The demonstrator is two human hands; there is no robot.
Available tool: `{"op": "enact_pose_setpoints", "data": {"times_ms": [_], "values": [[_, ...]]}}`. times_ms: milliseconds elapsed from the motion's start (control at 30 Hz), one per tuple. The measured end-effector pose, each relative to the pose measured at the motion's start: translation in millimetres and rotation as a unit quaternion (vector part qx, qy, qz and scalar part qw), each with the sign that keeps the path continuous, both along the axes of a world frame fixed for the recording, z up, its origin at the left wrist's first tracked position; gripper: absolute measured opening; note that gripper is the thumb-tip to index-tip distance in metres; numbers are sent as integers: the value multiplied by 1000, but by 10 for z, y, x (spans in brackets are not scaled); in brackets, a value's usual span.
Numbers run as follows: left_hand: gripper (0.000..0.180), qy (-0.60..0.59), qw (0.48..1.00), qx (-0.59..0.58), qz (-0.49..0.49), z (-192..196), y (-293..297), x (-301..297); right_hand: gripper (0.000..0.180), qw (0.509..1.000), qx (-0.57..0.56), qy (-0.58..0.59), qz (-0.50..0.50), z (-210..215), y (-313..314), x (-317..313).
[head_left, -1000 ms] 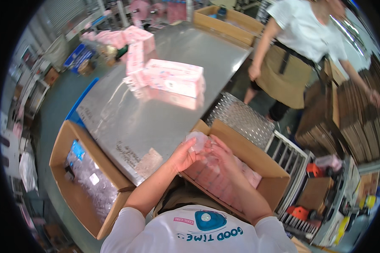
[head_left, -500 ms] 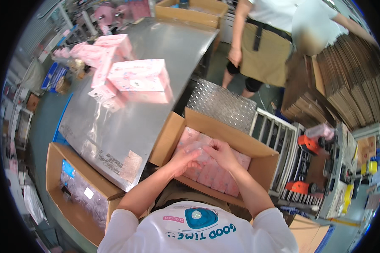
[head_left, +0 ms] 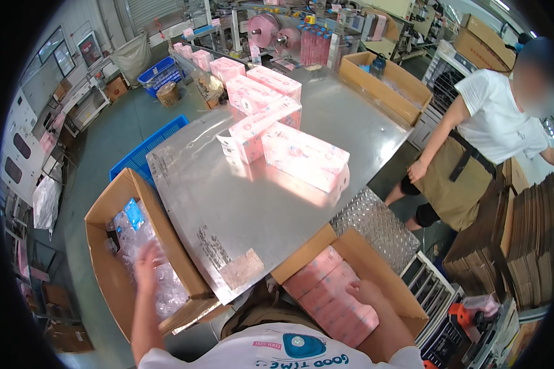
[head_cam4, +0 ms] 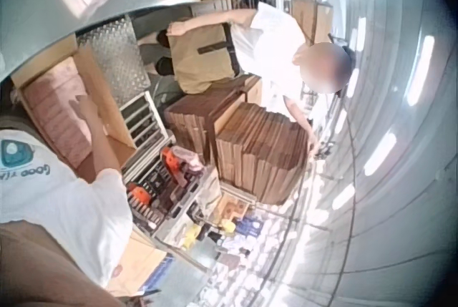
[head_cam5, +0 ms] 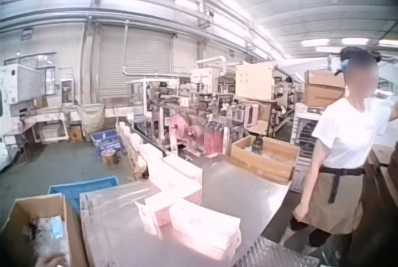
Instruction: The person picks up several pink packages from a metal table and places them into a cardboard box before moving the box onto a conveyor belt.
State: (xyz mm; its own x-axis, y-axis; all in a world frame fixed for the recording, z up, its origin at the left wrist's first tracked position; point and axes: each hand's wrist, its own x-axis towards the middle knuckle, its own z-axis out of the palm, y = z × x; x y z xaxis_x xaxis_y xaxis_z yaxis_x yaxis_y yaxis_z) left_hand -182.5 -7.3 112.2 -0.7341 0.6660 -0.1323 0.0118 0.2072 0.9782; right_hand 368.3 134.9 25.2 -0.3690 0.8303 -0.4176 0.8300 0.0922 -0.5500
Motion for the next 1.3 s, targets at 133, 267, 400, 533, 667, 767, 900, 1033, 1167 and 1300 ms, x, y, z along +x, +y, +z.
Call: {"op": "enact_pose_setpoints", "data": {"times_ms": [133, 267, 400, 533, 667, 767, 900, 1033, 1167, 1300], "values": [[59, 522, 603, -601, -55, 378, -362, -646, 42, 996, -25, 81, 31, 653, 692, -514], [58, 500, 813, -265, -139, 714, 926, -1020, 53, 951, 241, 153, 116, 1122, 1765, -1527], [67, 540, 745, -131, -370, 630, 3046, -412, 94, 916, 356, -112, 146, 943, 2750, -2140], [94, 609, 677, -107, -400, -9, 4298, -104, 102, 949, 212, -195, 129, 1015, 2927, -2531], [100, 540, 673, -205, -461, 77, 4018, 96, 99, 967, 159, -182, 81, 1089, 2712, -2308], [108, 433, 707, -296, -473, 348, 3013, -78, 98, 979, 133, -127, 85, 1108, 2598, -2424], [114, 451, 778, -254, -355, 188, 2591, -535, 81, 941, 220, 74, 247, 927, 2693, -3492], [100, 686, 660, -203, -231, 346, 2966, -920, 47, 871, 379, 148, 273, 1100, 3765, -4260], [82, 593, 725, -61, -344, 389, 4054, -1037, 53, 875, 473, 20, 99, 1152, 5347, -4296], [80, 446, 816, -40, -365, 75, 5573, -643, 84, 921, 324, -215, 24, 754, 5786, -4241]]}}
